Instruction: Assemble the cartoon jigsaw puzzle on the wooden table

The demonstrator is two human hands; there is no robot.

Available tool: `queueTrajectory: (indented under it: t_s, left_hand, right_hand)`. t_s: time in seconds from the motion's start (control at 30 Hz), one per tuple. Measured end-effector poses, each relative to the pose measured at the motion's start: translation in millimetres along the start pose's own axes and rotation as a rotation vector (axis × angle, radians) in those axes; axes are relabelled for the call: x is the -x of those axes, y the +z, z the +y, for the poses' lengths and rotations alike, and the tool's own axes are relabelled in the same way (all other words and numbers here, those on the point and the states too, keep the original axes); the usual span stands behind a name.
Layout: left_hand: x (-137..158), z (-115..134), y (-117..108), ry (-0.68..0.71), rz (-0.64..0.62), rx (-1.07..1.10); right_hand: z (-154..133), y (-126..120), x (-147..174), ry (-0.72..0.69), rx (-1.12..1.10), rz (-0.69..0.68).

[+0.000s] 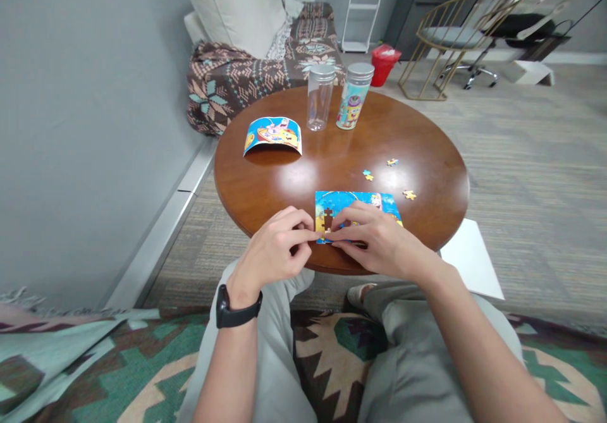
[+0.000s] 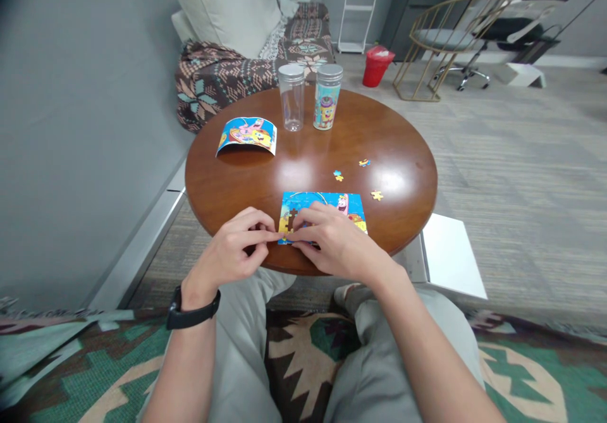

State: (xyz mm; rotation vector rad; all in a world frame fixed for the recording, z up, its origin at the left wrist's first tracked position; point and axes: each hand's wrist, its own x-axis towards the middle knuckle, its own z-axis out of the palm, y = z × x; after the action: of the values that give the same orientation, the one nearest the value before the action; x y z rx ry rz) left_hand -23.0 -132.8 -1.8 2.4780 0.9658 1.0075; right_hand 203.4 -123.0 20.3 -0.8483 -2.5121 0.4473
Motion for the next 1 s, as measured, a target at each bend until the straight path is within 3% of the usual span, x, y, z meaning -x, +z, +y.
queueTrajectory:
  t_s: [0.27,0.47,0.73,1.0]
  left_hand:
    - [-0.2,-0.1,0.0,0.008,-0.006,0.002]
    - [-0.2,-0.1,0.0,0.013,-0.006,-0.016]
    - [0.0,-1.6,0.6,0.032,0.018,-0.013]
    - [0.0,0.1,-0.6,0.039,0.004,-0.006]
  right_hand:
    - [-2.7,-2.2,-0.4,0.022,0.0,0.024]
    - [-6.5,-5.9,-1.4,0.014,0.063,-0.047]
    - [-1.6,-3.3,4.3,0.03,0.049,0.042]
    - [-2.4,-5.9,4.7,0.025,0.082,0.013]
